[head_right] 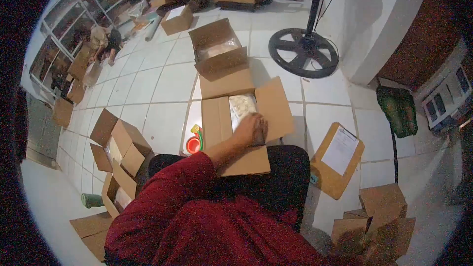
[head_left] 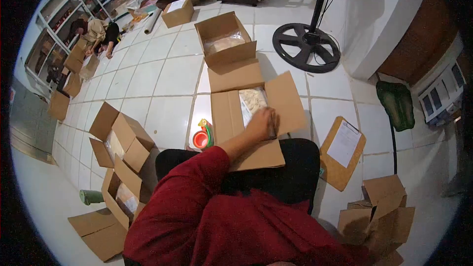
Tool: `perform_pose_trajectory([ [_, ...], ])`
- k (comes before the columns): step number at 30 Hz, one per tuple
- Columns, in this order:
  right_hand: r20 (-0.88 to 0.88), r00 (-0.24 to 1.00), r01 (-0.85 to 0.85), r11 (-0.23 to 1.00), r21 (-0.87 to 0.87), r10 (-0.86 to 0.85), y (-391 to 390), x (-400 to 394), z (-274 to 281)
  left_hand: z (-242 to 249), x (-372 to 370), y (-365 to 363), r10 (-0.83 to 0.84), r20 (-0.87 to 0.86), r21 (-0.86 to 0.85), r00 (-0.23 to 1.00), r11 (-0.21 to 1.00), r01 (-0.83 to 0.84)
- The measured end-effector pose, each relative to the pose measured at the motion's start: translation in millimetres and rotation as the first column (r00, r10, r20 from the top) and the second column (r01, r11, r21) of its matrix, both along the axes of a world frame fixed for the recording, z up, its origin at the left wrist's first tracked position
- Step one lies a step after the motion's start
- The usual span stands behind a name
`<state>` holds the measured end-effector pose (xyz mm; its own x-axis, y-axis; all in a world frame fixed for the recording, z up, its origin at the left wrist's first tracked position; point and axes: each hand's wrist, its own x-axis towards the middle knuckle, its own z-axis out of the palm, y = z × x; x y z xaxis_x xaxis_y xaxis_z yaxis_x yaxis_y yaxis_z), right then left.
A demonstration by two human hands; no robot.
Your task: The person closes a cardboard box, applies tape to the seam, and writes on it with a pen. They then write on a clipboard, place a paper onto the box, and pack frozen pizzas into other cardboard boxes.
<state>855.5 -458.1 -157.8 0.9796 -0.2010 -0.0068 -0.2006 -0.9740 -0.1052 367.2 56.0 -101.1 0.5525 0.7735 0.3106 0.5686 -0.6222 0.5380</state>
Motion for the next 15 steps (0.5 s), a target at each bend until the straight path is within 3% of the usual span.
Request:
perform_pose_trajectory([
  [1,0.0,1.0,-0.003,1.0,-0.005,0.003,0.0,0.0,-0.6,-3.1,-18.2,-1.7,0.145,0.091,0.076,0.985,0.985,-0.152],
  [3,-0.005,1.0,-0.021,1.0,-0.011,0.021,1.7,0.9,0.3,-5.8,-51.8,2.4,0.097,-0.401,0.07,0.911,0.995,-0.076],
  [4,-0.004,1.0,-0.023,1.0,-0.009,0.023,1.9,1.5,-0.6,-5.1,-64.1,1.3,0.097,-0.407,0.06,0.908,0.995,-0.08],
  [6,-0.011,1.0,-0.027,1.0,-0.01,0.027,0.4,1.1,1.2,2.6,-80.6,4.2,0.029,-0.603,0.2,0.797,0.973,0.116],
  [7,-0.013,0.999,-0.03,1.0,-0.003,0.03,0.5,1.2,-0.1,8.3,-84.0,6.5,-0.009,-0.629,0.112,0.777,0.988,0.103],
  [11,-0.016,1.0,-0.025,1.0,0.008,0.025,-2.0,0.7,0.2,19.4,-79.6,0.3,-0.02,-0.678,0.104,0.735,0.987,0.123],
  [15,-0.022,0.999,-0.032,0.999,0.022,0.032,-0.5,3.1,-2.0,29.1,-82.4,-3.2,0.118,-0.621,0.276,0.775,0.958,0.076],
])
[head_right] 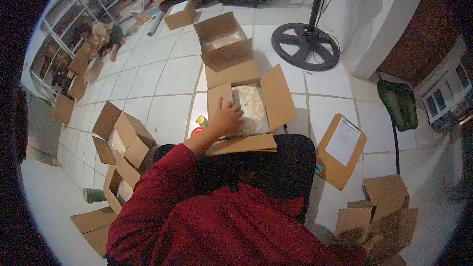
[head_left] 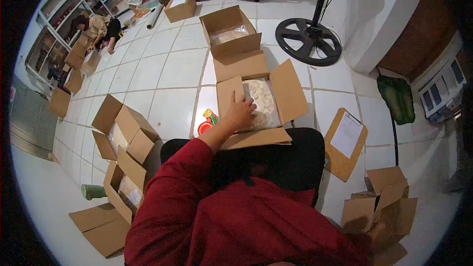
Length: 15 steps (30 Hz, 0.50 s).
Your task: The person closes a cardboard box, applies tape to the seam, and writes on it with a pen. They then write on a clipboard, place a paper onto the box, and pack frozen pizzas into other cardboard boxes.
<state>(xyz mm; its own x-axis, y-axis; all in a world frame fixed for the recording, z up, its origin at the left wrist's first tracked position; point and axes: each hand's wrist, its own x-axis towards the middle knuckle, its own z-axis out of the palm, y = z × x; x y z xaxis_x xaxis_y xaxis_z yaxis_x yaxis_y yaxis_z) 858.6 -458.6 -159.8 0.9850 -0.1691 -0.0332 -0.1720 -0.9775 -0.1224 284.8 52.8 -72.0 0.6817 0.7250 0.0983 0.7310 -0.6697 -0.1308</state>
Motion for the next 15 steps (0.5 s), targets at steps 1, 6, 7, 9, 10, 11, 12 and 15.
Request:
perform_pose_trajectory([
  [1,0.008,1.0,0.006,1.0,-0.004,-0.006,-4.7,-1.0,4.2,8.0,-3.5,-0.8,0.042,-0.008,0.043,0.999,0.998,-0.042],
  [6,0.004,1.0,-0.008,1.0,-0.01,0.008,-9.3,-0.5,8.8,66.5,-50.2,-10.5,0.422,-0.145,0.056,0.895,0.907,-0.418],
  [7,0.003,1.0,-0.008,1.0,-0.012,0.008,-10.6,0.2,8.4,67.0,-65.2,-11.1,0.483,-0.217,0.017,0.848,0.871,-0.492],
  [9,0.005,1.0,-0.011,1.0,-0.016,0.011,-10.6,-0.1,7.2,53.2,-85.3,-17.0,0.578,-0.192,-0.034,0.793,0.804,-0.594],
  [10,0.005,1.0,-0.013,1.0,-0.017,0.014,-10.0,0.6,7.0,42.0,-88.8,-21.3,0.585,-0.193,-0.031,0.788,0.799,-0.601],
  [11,0.001,1.0,-0.016,1.0,-0.018,0.016,-11.5,1.2,6.8,27.8,-90.0,-25.9,0.642,-0.154,-0.064,0.751,0.752,-0.656],
  [12,0.001,1.0,-0.017,1.0,-0.018,0.017,-11.5,1.4,6.8,12.6,-90.6,-27.8,0.695,-0.115,-0.099,0.709,0.703,-0.705],
  [15,-0.003,1.0,-0.017,1.0,-0.011,0.017,-15.3,3.3,7.3,-43.5,-87.6,-22.0,0.808,0.114,-0.531,0.578,0.541,-0.652],
])
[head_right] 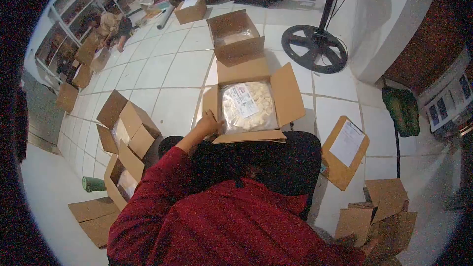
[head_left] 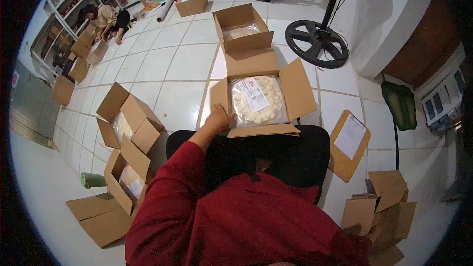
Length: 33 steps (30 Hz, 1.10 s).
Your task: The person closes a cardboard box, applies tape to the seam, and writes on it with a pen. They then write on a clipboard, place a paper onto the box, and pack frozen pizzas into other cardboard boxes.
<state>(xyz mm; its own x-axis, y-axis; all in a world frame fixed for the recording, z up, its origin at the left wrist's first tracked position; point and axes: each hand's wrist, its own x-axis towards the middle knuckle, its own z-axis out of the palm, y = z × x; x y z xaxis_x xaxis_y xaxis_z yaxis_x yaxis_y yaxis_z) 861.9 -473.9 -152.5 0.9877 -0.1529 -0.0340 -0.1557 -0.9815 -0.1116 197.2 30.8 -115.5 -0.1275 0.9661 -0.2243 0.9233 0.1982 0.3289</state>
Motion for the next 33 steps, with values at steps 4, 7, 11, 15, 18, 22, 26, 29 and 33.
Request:
perform_pose_trajectory([
  [4,-0.001,1.0,0.015,1.0,0.002,-0.015,-7.5,3.3,4.0,-73.5,-17.8,37.5,-0.164,0.217,-0.131,0.962,0.972,0.195],
  [7,-0.012,1.0,0.017,1.0,0.018,-0.016,-15.1,12.8,-0.7,-40.9,-11.1,17.7,-0.082,0.491,-0.008,0.867,0.995,0.098],
  [11,-0.051,0.998,0.031,0.998,0.063,-0.028,-32.9,24.2,0.0,-112.2,-42.1,43.9,-0.108,0.522,-0.113,0.846,0.974,0.194],
  [15,-0.076,0.997,0.031,0.989,0.143,-0.021,-36.6,45.9,-12.7,-132.1,-49.9,51.5,-0.044,0.597,-0.11,0.801,0.985,0.136],
  [18,-0.156,0.985,0.086,0.992,0.088,-0.072,-23.7,33.2,11.7,-118.5,-45.0,47.4,-0.04,0.582,-0.123,0.812,0.983,0.137],
  [22,-0.177,0.979,0.106,0.994,0.024,-0.101,-3.9,4.3,39.3,-69.8,-27.7,26.3,-0.163,0.446,0.036,0.88,0.986,0.165],
  [26,-0.162,0.981,0.11,0.994,0.019,-0.105,-0.7,-4.7,42.3,-66.2,-26.1,24.1,-0.128,0.494,0.005,0.86,0.99,0.144],
  [29,-0.154,0.981,0.119,0.993,0.008,-0.116,-0.2,-10.8,47.3,-72.4,-28.0,25.9,-0.076,0.528,-0.034,0.846,0.993,0.111],
  [33,-0.153,0.983,0.107,0.994,0.011,-0.104,6.3,-4.1,49.9,-72.1,-29.0,26.0,-0.121,0.547,0.021,0.828,0.991,0.131],
])
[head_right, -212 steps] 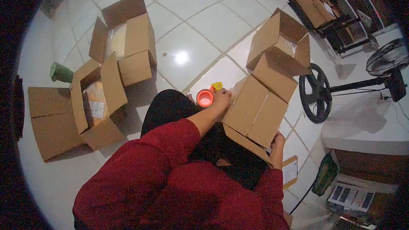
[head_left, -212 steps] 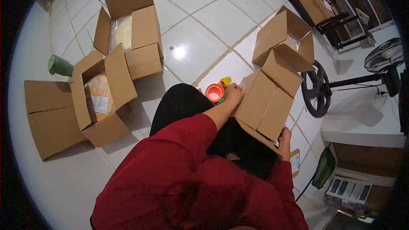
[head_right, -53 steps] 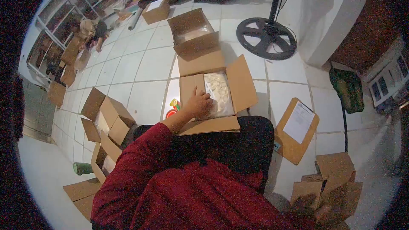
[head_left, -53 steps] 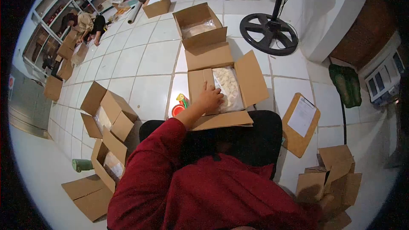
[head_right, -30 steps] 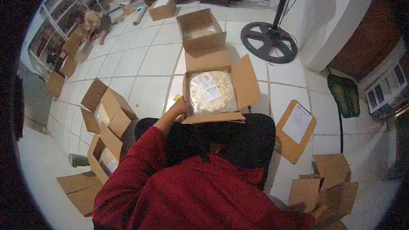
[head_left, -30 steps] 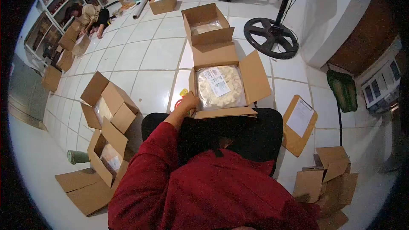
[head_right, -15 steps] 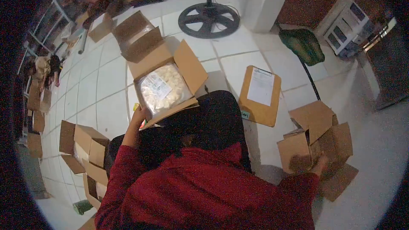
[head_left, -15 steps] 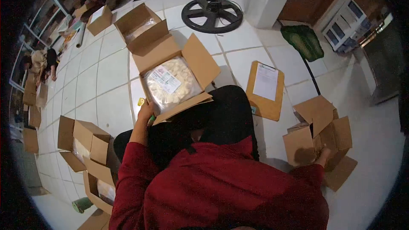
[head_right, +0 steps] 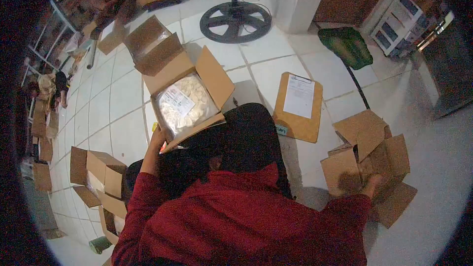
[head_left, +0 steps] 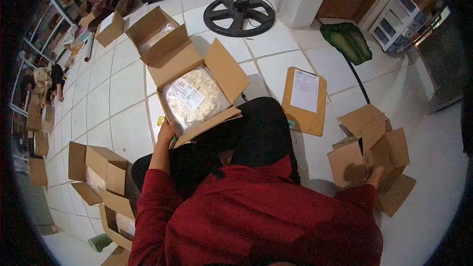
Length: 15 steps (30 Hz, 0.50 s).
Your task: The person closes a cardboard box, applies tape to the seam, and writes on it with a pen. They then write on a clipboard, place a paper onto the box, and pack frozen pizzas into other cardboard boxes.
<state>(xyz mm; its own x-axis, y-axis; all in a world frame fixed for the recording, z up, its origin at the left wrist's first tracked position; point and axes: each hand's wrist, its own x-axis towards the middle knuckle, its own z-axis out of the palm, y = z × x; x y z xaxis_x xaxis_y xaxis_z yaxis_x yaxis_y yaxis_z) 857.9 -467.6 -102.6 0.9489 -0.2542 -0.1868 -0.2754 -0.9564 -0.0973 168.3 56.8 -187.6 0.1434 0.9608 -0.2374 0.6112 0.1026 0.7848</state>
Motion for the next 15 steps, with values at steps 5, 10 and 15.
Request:
perform_pose_trajectory([
  [5,0.005,1.0,-0.003,1.0,-0.006,0.003,4.7,3.6,5.6,-5.1,-1.3,2.9,0.017,0.048,-0.049,0.999,0.999,-0.015],
  [10,0.006,1.0,-0.007,1.0,-0.001,0.007,5.8,-0.6,6.4,2.2,0.9,-1.8,-0.006,0.063,-0.004,0.998,1.0,0.006],
  [15,0.01,1.0,-0.012,1.0,0.004,0.012,4.8,-5.8,3.3,-21.2,-8.0,8.5,0.01,0.059,-0.02,0.998,1.0,-0.008],
])
